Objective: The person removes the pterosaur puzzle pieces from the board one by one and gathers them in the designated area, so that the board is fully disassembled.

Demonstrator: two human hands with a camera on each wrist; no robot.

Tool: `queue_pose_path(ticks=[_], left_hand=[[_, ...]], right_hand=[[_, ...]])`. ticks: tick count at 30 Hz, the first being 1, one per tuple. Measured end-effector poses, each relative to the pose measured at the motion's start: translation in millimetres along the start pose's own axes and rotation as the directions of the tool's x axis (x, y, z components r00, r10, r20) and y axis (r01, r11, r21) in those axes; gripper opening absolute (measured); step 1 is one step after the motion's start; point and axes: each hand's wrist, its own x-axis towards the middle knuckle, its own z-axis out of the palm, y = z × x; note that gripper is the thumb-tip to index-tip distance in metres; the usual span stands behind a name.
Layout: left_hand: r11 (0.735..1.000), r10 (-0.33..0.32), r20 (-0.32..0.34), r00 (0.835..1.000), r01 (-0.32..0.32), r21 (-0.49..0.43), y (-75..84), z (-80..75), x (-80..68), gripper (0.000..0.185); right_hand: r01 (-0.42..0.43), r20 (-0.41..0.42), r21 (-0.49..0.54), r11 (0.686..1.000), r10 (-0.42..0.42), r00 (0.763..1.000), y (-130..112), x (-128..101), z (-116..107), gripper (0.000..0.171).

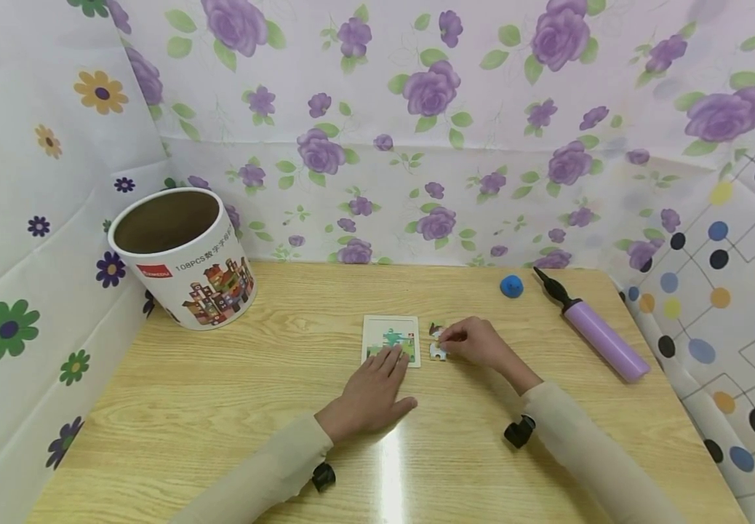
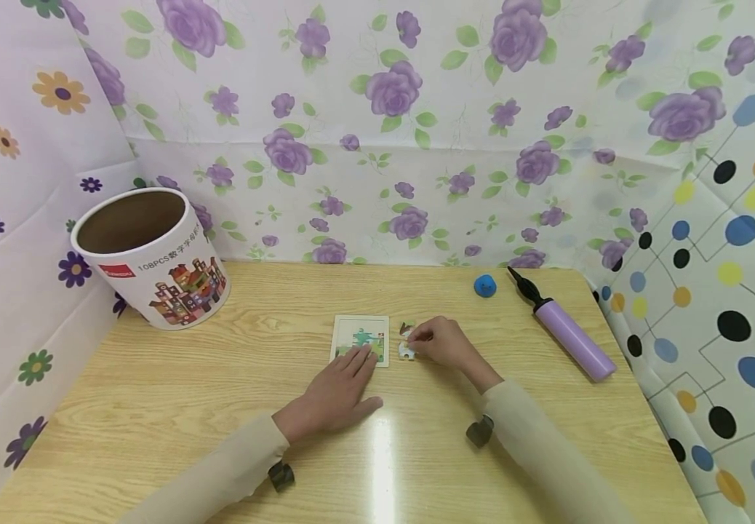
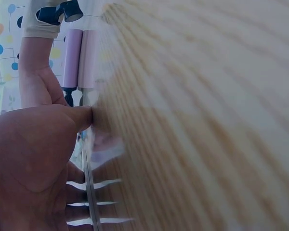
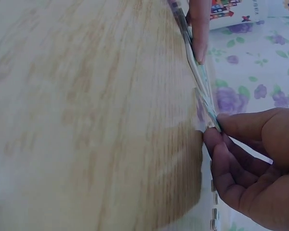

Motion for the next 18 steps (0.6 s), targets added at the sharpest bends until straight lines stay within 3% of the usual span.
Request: queue_pose_path(ticks=[18], left_hand=[[1.0, 0.005, 0.008, 1.0, -0.005, 0.004, 0.4, -2.3, -1.5, 0.079]], right_hand=[[-0.019, 0.006, -0.039, 0.999, 0.02, 1.0, -5.5, -0.7, -0.6, 0.008]])
